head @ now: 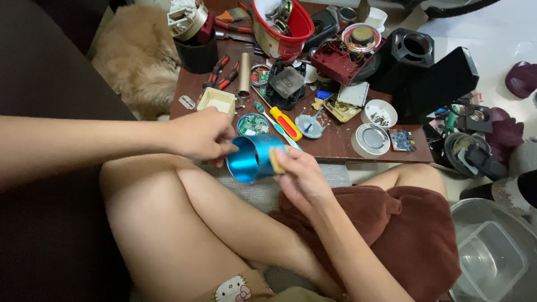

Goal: The person manually sands a blue cylindrical metal piece using a small piece of sandpaper.

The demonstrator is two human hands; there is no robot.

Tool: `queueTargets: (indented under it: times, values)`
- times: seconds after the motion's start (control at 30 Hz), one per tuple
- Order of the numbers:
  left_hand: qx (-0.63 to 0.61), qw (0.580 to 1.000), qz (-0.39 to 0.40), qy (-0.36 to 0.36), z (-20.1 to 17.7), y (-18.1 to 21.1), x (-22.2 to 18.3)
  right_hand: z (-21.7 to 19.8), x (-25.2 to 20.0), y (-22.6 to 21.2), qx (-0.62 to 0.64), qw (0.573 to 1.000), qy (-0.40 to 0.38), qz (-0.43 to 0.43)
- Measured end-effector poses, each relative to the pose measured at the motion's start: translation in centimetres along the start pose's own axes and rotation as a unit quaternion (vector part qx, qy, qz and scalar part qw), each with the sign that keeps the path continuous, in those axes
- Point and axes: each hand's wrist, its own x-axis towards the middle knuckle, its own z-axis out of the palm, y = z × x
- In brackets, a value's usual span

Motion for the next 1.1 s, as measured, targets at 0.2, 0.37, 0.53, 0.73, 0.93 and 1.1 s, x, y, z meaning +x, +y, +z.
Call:
queueTargets:
  times: [0.2,0.37,0.53,0.73,0.93,1.1]
  values:
    - [0.043,0.999,0.017,-0.017,-1.0,1.9,-1.6,2.5,-0.6,-1.5,-0.010,0.997,0.064,0.049]
    - [0.094,0.994,0.038,-0.030,-0.7,3.2,-4.1,0.2,-0.5,0.3,0.025,0.992,0.119,0.034]
    - [0.178,0.984,0.020,-0.025,-0.4,3.5,-5.6,1.0,-1.6,0.2,0.003,0.997,0.070,0.045]
    - [0.203,0.978,-0.008,-0.038,-0.6,3.4,-6.4,0.7,-1.6,0.0,0.043,0.997,0.065,0.029]
    - [0.273,0.959,-0.053,-0.059,-2.6,4.8,-11.1,0.6,-1.3,0.1,0.043,0.991,0.126,-0.006]
    - [0.307,0.939,-0.119,-0.097,-3.6,5.0,-13.9,0.7,-1.1,0.2,0.049,0.989,0.137,0.020]
